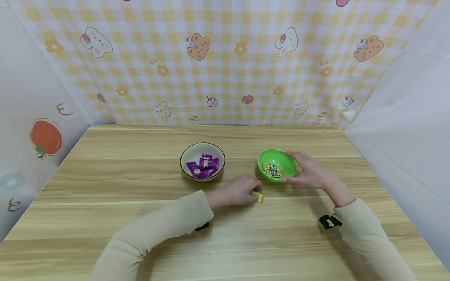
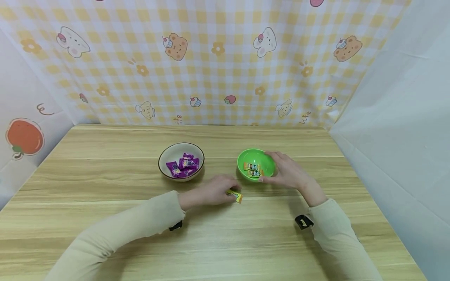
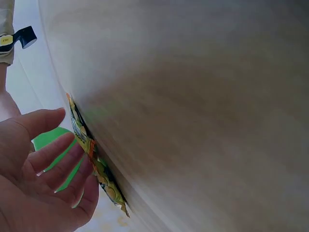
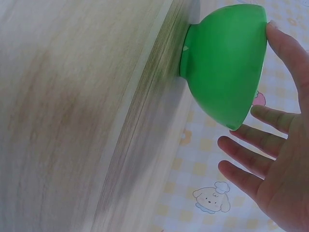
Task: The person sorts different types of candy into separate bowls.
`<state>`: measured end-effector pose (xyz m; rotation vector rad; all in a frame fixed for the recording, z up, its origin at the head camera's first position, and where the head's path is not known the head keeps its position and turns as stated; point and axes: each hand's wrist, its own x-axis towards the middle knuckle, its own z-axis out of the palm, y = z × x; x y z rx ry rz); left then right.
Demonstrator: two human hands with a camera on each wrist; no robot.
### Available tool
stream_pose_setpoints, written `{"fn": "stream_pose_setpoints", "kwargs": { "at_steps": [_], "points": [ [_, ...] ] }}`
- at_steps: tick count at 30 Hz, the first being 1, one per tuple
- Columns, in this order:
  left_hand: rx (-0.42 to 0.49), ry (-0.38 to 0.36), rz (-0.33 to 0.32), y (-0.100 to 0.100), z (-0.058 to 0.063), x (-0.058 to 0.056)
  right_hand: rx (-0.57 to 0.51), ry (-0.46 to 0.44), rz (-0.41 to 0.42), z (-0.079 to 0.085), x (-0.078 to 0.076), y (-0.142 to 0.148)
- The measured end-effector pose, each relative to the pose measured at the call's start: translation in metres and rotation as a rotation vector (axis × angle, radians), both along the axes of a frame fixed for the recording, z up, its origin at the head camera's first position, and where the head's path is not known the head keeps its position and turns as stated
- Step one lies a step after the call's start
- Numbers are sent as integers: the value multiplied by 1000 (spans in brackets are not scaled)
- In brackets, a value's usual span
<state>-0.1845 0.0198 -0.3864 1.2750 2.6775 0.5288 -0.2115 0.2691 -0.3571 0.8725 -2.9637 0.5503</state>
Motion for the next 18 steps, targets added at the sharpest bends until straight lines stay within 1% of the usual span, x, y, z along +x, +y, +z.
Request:
{"fn": "stream_pose_setpoints", "kwargs": {
  "at_steps": [4, 10, 13, 18],
  "points": [
    [-32, 40, 6, 1, 1, 2, 0, -1, -1, 0, 0, 0],
    [-40, 81, -10, 0, -2, 1, -1, 3, 2, 0, 0, 0],
    [-43, 78, -12, 0, -4, 1, -1, 8, 5, -1, 0, 0],
    [-26, 40, -6, 0, -5, 3, -2, 12, 6, -1, 0, 0]
  ]
}}
